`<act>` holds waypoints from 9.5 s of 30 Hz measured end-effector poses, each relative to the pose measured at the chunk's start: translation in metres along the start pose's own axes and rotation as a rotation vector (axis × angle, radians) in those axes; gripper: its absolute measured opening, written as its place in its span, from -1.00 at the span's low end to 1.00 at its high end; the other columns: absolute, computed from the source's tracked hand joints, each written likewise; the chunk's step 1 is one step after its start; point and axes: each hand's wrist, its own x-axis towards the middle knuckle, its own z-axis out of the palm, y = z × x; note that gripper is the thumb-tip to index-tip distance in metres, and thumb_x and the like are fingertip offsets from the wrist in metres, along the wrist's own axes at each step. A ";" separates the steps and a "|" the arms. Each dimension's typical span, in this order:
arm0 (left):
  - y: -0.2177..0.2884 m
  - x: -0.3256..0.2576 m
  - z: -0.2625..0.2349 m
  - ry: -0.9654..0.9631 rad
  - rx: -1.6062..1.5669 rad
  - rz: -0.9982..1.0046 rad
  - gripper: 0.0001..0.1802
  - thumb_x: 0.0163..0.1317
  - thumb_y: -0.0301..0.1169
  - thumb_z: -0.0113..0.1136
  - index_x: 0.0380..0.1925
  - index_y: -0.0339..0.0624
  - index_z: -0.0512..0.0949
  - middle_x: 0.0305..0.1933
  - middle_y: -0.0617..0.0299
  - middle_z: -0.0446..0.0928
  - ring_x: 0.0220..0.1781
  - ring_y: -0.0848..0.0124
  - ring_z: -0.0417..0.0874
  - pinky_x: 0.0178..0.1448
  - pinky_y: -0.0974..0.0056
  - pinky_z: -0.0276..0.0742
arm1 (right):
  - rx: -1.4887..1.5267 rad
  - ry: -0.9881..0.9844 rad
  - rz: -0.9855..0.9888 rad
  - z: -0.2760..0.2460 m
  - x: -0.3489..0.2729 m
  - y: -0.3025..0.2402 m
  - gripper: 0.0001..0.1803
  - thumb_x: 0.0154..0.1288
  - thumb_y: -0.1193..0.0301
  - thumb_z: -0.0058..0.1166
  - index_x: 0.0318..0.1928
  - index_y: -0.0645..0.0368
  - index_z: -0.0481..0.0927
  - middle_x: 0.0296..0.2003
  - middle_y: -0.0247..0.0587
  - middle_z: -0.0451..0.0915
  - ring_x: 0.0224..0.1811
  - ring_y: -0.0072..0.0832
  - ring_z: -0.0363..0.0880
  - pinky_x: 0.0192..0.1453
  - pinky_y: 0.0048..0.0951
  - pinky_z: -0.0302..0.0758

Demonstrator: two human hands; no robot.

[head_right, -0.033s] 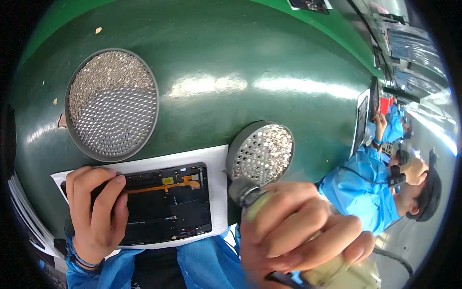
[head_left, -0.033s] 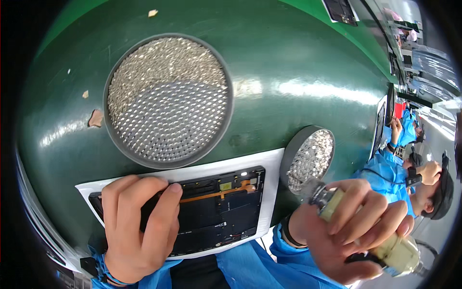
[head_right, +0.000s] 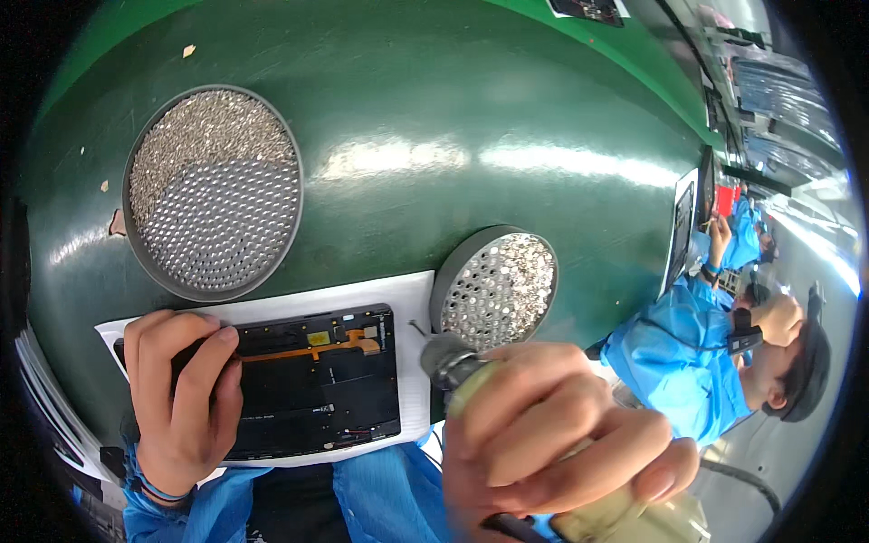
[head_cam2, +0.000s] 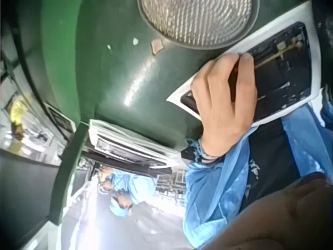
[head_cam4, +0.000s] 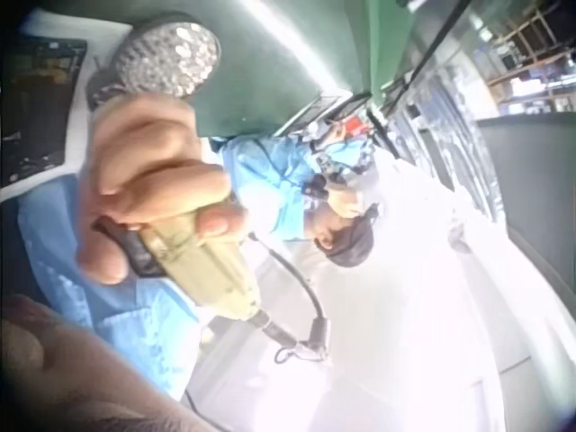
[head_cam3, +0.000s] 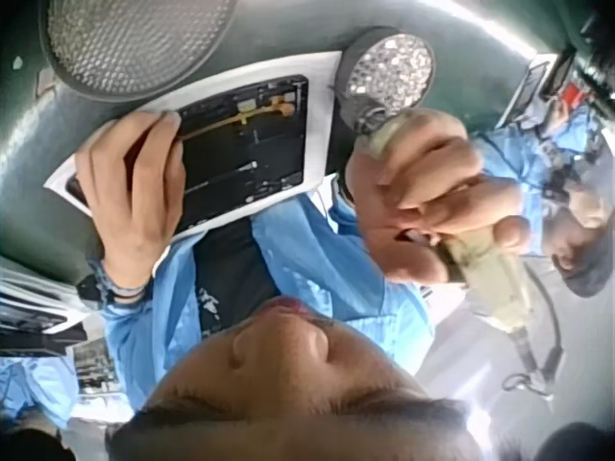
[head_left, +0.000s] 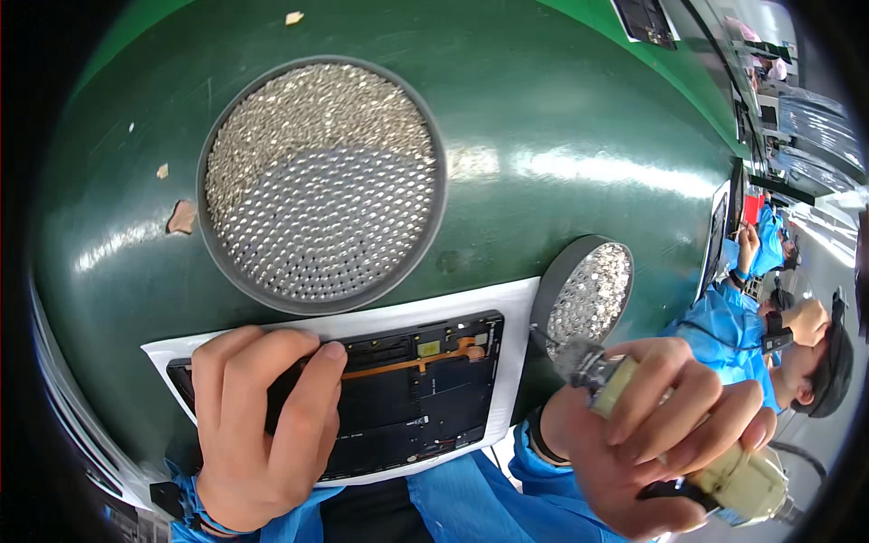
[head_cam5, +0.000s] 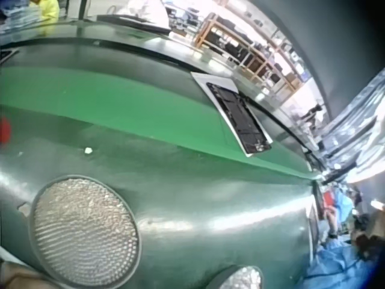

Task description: The person assembles tablet devices by placing a circuit board, battery, and casing into a tablet chassis, then securing the components with screws using an electric screwdriver.

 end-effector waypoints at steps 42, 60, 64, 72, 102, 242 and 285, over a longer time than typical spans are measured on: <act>-0.014 -0.018 -0.007 0.080 0.077 0.137 -0.62 0.03 -0.47 0.29 -0.10 -0.40 0.69 0.08 -0.09 0.64 0.08 0.05 0.67 0.10 0.08 0.68 | 0.277 -0.401 0.034 0.042 0.030 -0.014 -0.30 0.59 0.03 0.13 0.44 0.17 0.18 -0.28 -0.34 0.36 -0.41 -0.52 0.40 -0.39 -0.46 0.45; -0.023 -0.025 -0.007 0.084 0.118 0.132 -0.65 0.05 -0.50 0.35 -0.13 -0.44 0.76 0.01 -0.02 0.71 0.07 0.14 0.70 0.16 0.11 0.70 | 0.311 -0.182 -0.081 0.073 0.010 0.026 -0.30 0.32 0.24 0.48 0.16 0.25 0.23 -0.31 -0.40 0.44 -0.54 -0.67 0.42 -0.46 -0.64 0.45; -0.021 -0.025 -0.012 0.050 0.108 0.151 -0.58 -0.05 -0.55 0.47 -0.10 -0.43 0.75 0.02 -0.08 0.68 0.05 0.04 0.69 0.07 0.02 0.74 | 0.315 -0.183 -0.071 0.078 0.010 0.025 -0.30 0.32 0.24 0.48 0.16 0.25 0.23 -0.30 -0.40 0.44 -0.54 -0.67 0.42 -0.47 -0.64 0.44; -0.022 -0.025 -0.005 0.101 0.167 0.160 -0.66 0.06 -0.47 0.32 -0.16 -0.43 0.78 0.00 -0.07 0.73 0.05 0.13 0.72 0.15 0.10 0.72 | 0.296 -0.388 0.099 0.063 0.016 0.014 -0.28 0.51 0.17 0.28 0.44 0.12 0.17 -0.21 -0.33 0.37 -0.47 -0.57 0.38 -0.54 -0.49 0.42; -0.021 -0.027 -0.006 0.074 0.075 0.090 -0.72 0.24 -0.45 0.25 -0.15 -0.43 0.74 0.01 -0.03 0.70 0.08 0.13 0.69 0.18 0.07 0.71 | 0.222 -0.177 0.015 0.108 0.016 0.045 -0.38 0.45 0.16 0.35 0.22 0.15 0.25 -0.30 -0.43 0.38 -0.51 -0.66 0.36 -0.44 -0.55 0.39; -0.016 -0.040 -0.008 0.291 -0.172 -0.180 -0.52 0.02 -0.49 0.57 -0.07 -0.51 0.64 0.10 0.03 0.62 0.08 0.04 0.63 0.09 0.03 0.58 | 0.479 -0.427 -0.130 0.142 -0.020 0.033 -0.32 0.38 0.25 0.40 0.23 0.20 0.20 -0.33 -0.31 0.48 -0.61 -0.65 0.45 -0.57 -0.58 0.49; 0.011 -0.127 -0.067 0.236 -0.834 -0.778 -0.43 0.30 -0.64 0.37 0.31 -0.44 0.45 -0.23 0.26 0.60 -0.23 0.58 0.61 -0.18 0.42 0.55 | -0.508 -0.271 0.747 -0.022 -0.061 -0.072 -0.89 0.64 0.46 0.00 -0.12 0.22 0.48 -0.36 -0.43 0.48 -0.32 -0.68 0.36 -0.24 -0.54 0.35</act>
